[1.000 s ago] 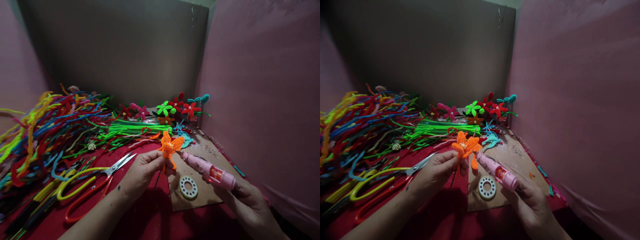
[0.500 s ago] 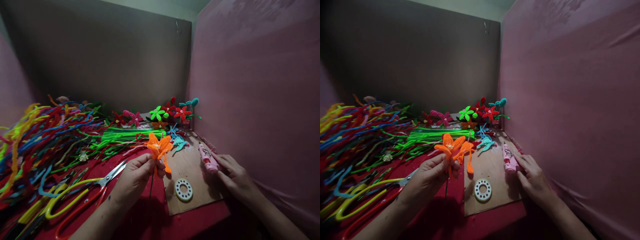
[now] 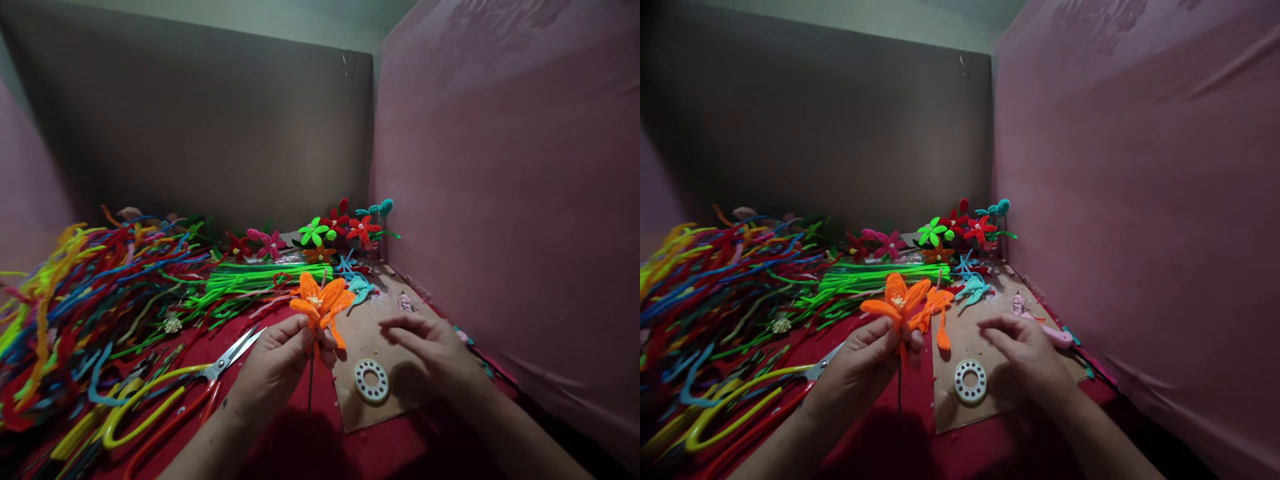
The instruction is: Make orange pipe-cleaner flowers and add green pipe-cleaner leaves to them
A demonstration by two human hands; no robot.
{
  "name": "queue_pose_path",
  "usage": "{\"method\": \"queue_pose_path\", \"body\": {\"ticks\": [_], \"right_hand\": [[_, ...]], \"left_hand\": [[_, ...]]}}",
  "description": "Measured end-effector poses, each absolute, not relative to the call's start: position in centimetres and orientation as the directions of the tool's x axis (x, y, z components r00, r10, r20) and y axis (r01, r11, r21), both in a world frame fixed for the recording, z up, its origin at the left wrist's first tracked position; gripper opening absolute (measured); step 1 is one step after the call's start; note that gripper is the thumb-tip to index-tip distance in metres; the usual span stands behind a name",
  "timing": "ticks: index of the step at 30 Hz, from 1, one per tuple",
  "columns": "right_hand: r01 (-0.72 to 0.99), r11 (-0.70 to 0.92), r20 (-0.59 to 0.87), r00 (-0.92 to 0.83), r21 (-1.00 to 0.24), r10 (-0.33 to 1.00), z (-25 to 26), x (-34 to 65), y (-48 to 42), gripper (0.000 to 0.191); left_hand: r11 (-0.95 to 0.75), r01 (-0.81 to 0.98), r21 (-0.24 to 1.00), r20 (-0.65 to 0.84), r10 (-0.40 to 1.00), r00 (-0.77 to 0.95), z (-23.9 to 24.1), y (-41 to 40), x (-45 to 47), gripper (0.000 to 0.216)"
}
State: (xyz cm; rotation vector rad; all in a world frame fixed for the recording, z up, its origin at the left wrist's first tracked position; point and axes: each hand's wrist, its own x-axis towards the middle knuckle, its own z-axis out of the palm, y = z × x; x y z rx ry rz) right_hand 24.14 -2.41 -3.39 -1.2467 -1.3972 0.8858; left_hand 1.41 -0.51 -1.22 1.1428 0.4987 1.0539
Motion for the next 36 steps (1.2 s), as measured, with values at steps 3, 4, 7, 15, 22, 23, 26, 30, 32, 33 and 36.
{"method": "queue_pose_path", "body": {"ticks": [3, 4, 7, 15, 22, 23, 26, 30, 32, 33, 36], "right_hand": [[-0.291, 0.028, 0.063, -0.110, -0.956, 0.992, -3.1, 19.5, -2.2, 0.025], [-0.402, 0.015, 0.078, -0.140, -0.915, 0.987, -3.0, 18.3, -2.0, 0.020], [-0.590, 0.011, 0.194, -0.248, -0.807, 0.949, -2.7, 15.7, -1.6, 0.012], [-0.547, 0.207, 0.279, -0.051, -0.811, 0.959, -2.4, 15.6, -1.9, 0.010], [-0.155, 0.407, 0.396, 0.096, -0.900, 0.913, -1.1, 16.4, -3.4, 0.006], [-0.155, 0.410, 0.400, 0.093, -0.899, 0.912, -1.0, 16.2, -3.5, 0.007], [-0.169, 0.410, 0.395, 0.115, -0.896, 0.911, -1.0, 15.6, -3.5, 0.009], [-0.209, 0.386, 0.371, 0.105, -0.899, 0.922, -1.3, 15.2, -3.4, 0.008], [-0.218, 0.370, 0.357, 0.094, -0.903, 0.929, -1.4, 15.2, -3.4, 0.009], [-0.224, 0.364, 0.353, 0.089, -0.904, 0.932, -1.4, 15.1, -3.3, 0.009], [-0.244, 0.344, 0.337, 0.072, -0.907, 0.939, -1.4, 15.1, -3.1, 0.009]], "left_hand": [[0.070, -0.411, 0.909, 0.159, 0.853, 0.497, -1.4, -0.7, 1.4, 0.021], [0.080, -0.409, 0.909, 0.153, 0.849, 0.506, -1.5, -0.7, 1.4, 0.021], [0.112, -0.422, 0.900, 0.137, 0.845, 0.517, -1.5, -0.9, 1.5, 0.022], [0.109, -0.430, 0.896, 0.120, 0.874, 0.470, -1.8, -0.7, 1.8, 0.020], [-0.119, -0.220, 0.968, 0.182, 0.939, 0.291, -2.2, -0.4, 1.5, 0.013], [-0.133, -0.206, 0.970, 0.188, 0.943, 0.276, -2.3, -0.5, 1.5, 0.012], [-0.167, -0.181, 0.969, 0.212, 0.941, 0.265, -2.2, -0.7, 1.5, 0.013], [-0.193, -0.153, 0.969, 0.228, 0.936, 0.268, -2.3, -0.7, 1.5, 0.015], [-0.206, -0.151, 0.967, 0.240, 0.934, 0.264, -2.6, -0.5, 1.5, 0.016], [-0.211, -0.153, 0.965, 0.246, 0.932, 0.266, -2.8, -0.5, 1.4, 0.016], [-0.218, -0.165, 0.962, 0.257, 0.926, 0.277, -3.1, -0.4, 1.4, 0.015]]}}
